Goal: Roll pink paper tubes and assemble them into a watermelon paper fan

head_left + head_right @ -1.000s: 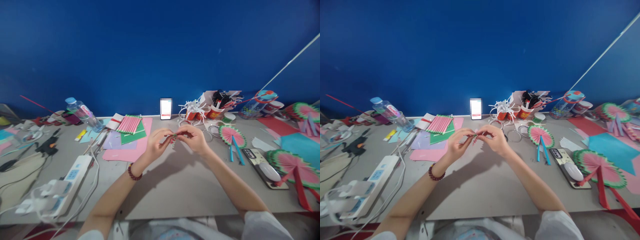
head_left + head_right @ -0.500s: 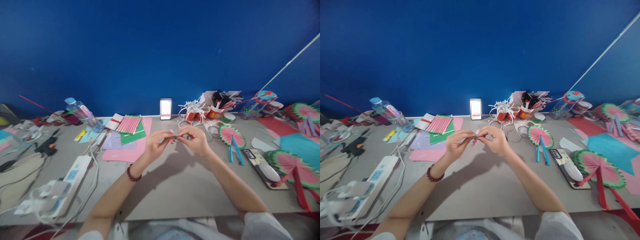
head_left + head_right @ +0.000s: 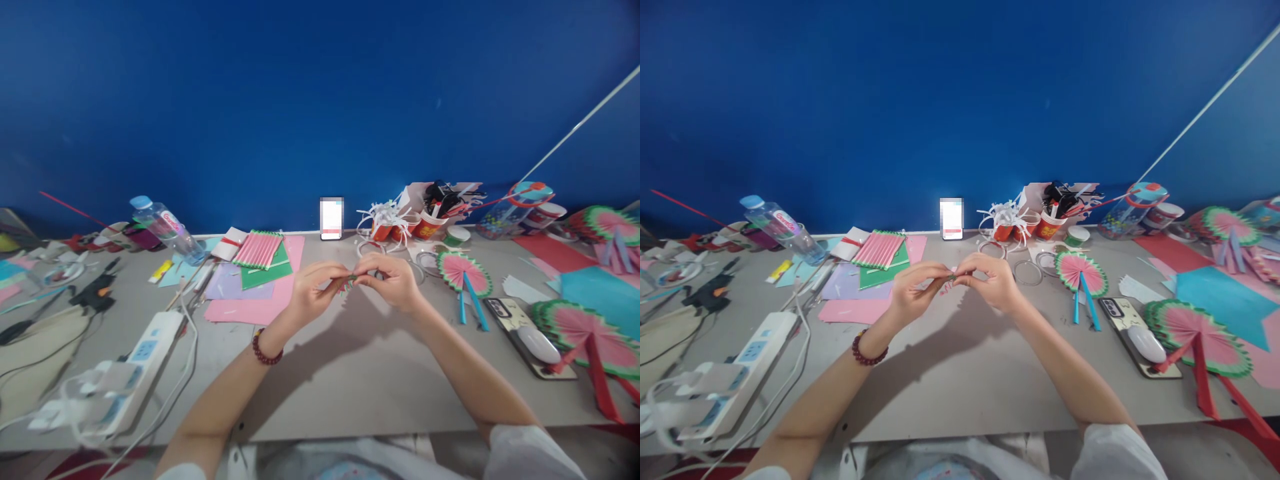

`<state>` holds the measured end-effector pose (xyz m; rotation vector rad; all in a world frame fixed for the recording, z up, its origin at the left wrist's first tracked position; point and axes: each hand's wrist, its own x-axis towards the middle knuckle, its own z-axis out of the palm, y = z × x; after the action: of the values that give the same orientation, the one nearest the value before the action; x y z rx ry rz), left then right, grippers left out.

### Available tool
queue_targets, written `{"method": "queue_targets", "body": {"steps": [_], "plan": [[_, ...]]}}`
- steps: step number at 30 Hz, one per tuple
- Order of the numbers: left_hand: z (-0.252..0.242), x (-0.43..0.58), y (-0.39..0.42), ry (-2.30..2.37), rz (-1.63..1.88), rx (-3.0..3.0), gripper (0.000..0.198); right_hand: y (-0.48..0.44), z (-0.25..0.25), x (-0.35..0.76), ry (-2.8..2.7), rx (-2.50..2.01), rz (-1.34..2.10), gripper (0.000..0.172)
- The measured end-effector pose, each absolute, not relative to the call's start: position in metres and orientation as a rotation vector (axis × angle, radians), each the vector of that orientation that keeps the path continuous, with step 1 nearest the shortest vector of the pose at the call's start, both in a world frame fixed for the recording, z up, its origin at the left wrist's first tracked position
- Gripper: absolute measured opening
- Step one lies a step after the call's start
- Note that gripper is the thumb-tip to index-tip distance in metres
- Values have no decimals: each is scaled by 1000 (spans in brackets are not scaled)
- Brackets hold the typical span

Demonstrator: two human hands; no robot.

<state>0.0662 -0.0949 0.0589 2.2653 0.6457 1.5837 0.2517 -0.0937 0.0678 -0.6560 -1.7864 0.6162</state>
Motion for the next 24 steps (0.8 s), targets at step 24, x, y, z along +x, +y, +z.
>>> {"method": "queue_targets", "body": {"steps": [24], "plan": [[61,75,-100,984,1306,1872,11,-101,65,245,-1712,-1030,573,13]]}}
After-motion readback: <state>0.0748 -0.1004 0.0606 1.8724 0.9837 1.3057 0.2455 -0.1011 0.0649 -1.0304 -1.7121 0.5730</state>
